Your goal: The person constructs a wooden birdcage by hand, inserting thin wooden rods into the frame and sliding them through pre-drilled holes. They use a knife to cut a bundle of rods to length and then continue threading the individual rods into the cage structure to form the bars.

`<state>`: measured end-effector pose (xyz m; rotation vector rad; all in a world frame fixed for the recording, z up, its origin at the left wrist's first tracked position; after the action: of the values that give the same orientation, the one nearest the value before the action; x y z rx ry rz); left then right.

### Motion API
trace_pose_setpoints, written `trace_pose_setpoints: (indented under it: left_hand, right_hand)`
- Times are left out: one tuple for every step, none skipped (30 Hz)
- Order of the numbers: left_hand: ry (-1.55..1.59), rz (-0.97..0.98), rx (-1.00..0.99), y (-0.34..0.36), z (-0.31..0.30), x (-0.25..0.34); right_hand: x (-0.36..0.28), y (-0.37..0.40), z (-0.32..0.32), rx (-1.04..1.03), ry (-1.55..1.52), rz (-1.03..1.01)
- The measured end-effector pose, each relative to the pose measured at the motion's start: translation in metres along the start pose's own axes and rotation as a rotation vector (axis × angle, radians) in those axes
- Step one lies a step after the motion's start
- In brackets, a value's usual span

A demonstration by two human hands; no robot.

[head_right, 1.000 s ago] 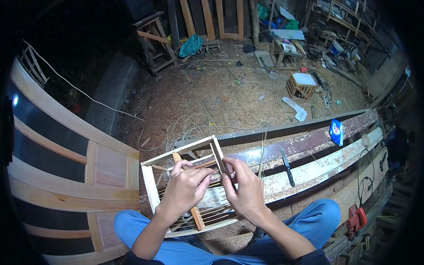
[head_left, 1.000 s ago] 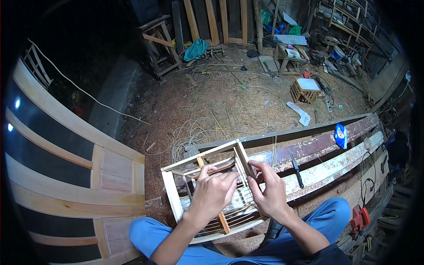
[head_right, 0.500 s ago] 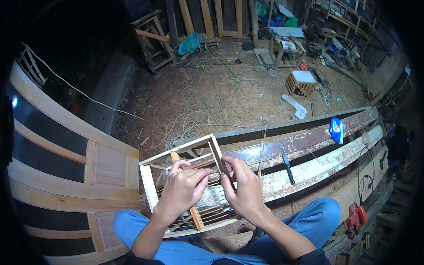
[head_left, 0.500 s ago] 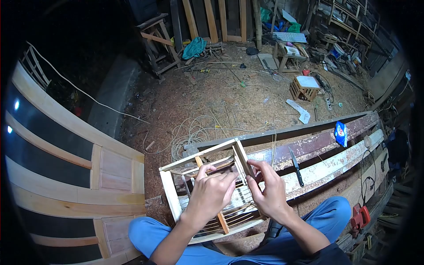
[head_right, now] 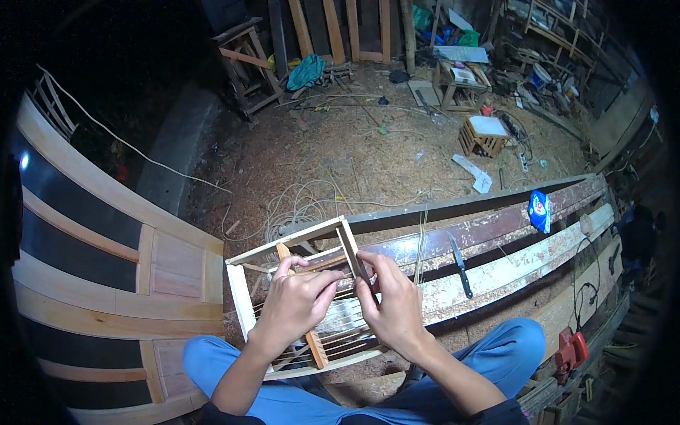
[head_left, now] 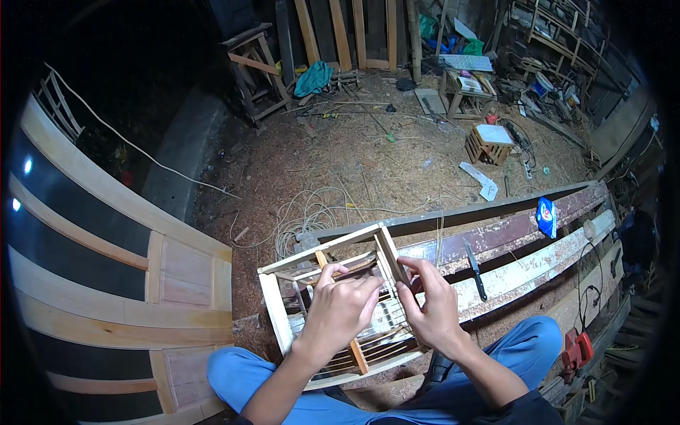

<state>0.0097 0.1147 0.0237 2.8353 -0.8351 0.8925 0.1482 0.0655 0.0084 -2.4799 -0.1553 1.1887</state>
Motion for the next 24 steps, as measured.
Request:
trace_pose_setpoints:
  left_hand:
    - [-0.001, -0.003, 0.000, -0.0002, 0.0000, -0.0002]
    - [-0.001, -0.004, -0.001, -0.0001, -0.0003, 0.0001]
    - [-0.016, -0.023, -0.016, -0.0008, 0.0008, -0.0010]
    - [-0.032, -0.042, -0.033, -0.0012, 0.0023, -0.0022]
    - [-0.032, -0.041, -0.036, -0.0010, 0.0025, -0.0020]
    - [-0.036, -0.035, -0.033, -0.0014, 0.0019, -0.0012]
    - [-0.041, -0.029, -0.029, -0.0017, 0.0010, -0.0004]
    - [-0.042, -0.027, -0.030, -0.0019, 0.0002, 0.0002]
    - [-0.052, -0.034, -0.044, -0.0020, 0.0010, -0.0001]
    - [-0.064, -0.040, -0.059, -0.0019, 0.0016, -0.0011]
    - [-0.067, -0.041, -0.058, -0.0024, -0.0002, -0.0028]
    - [-0.040, -0.028, -0.078, -0.0029, -0.0013, -0.0040]
    - [-0.012, -0.016, -0.097, -0.0029, -0.0011, -0.0039]
    - [-0.012, -0.018, -0.097, -0.0028, -0.0013, -0.0040]
    - [-0.004, -0.027, -0.114, -0.0028, -0.0006, -0.0048]
    - [0.003, -0.035, -0.129, -0.0033, -0.0002, -0.0056]
    - [0.000, -0.036, -0.128, -0.0035, 0.0009, -0.0062]
    - [-0.006, -0.022, -0.111, -0.0034, 0.0024, -0.0059]
    - [-0.011, -0.008, -0.095, -0.0035, 0.0026, -0.0050]
    - [-0.011, -0.008, -0.096, -0.0041, 0.0022, -0.0046]
    - [-0.019, -0.016, -0.107, -0.0051, 0.0026, -0.0044]
    - [-0.028, -0.021, -0.117, -0.0063, 0.0033, -0.0044]
    - [-0.028, -0.020, -0.118, -0.0066, 0.0036, -0.0040]
    - [-0.021, -0.040, -0.124, -0.0074, 0.0044, -0.0058]
  right_hand:
    - [0.0005, 0.0002, 0.0002, -0.004, -0.002, 0.005]
    - [0.0005, 0.0004, 0.0003, -0.004, -0.002, 0.006]
    - [-0.0001, 0.0002, 0.0000, 0.001, 0.000, -0.001]
    - [-0.0005, 0.0005, -0.0004, 0.007, 0.002, -0.008]
    - [-0.0002, 0.0012, -0.0003, 0.007, 0.002, -0.005]
    - [0.0002, 0.0012, 0.0003, 0.000, 0.002, -0.001]
    - [0.0007, 0.0011, 0.0008, -0.007, 0.002, 0.003]
    - [0.0013, 0.0011, 0.0008, -0.005, 0.001, 0.003]
    - [0.0026, 0.0014, 0.0015, -0.006, -0.006, 0.005]
    - [0.0034, 0.0017, 0.0024, -0.007, -0.016, 0.007]
    - [0.0034, 0.0015, 0.0026, -0.006, -0.018, 0.006]
    - [0.0035, 0.0014, 0.0027, -0.007, -0.020, 0.006]
    - [0.0037, 0.0014, 0.0025, -0.010, -0.021, 0.006]
    - [0.0035, 0.0016, 0.0022, -0.011, -0.021, 0.006]
    - [0.0023, 0.0012, 0.0016, -0.005, -0.018, -0.001]
    - [0.0012, 0.0004, 0.0011, 0.001, -0.015, -0.009]
    - [0.0016, 0.0003, 0.0016, 0.002, -0.017, -0.010]
    - [0.0023, 0.0007, 0.0021, 0.006, -0.016, -0.017]
    - [0.0026, 0.0007, 0.0019, 0.011, -0.015, -0.023]
    - [0.0023, 0.0007, 0.0017, 0.011, -0.016, -0.022]
    - [0.0024, 0.0008, 0.0016, 0.005, -0.019, -0.013]
    - [0.0031, 0.0005, 0.0017, 0.001, -0.022, -0.005]
    - [0.0038, 0.0007, 0.0018, 0.002, -0.021, -0.004]
    - [0.0044, 0.0010, 0.0021, 0.002, -0.017, -0.008]
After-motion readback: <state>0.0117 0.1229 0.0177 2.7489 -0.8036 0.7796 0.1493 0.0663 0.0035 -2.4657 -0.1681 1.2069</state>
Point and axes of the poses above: each hand's wrist, its own y-axis away from the middle knuckle, its own z-axis out of the palm, x = y × z, the point moved 10 cm from there along -y, towards the middle knuckle, and after that the axes turned 14 degrees about -z, right-handed, at the moved point
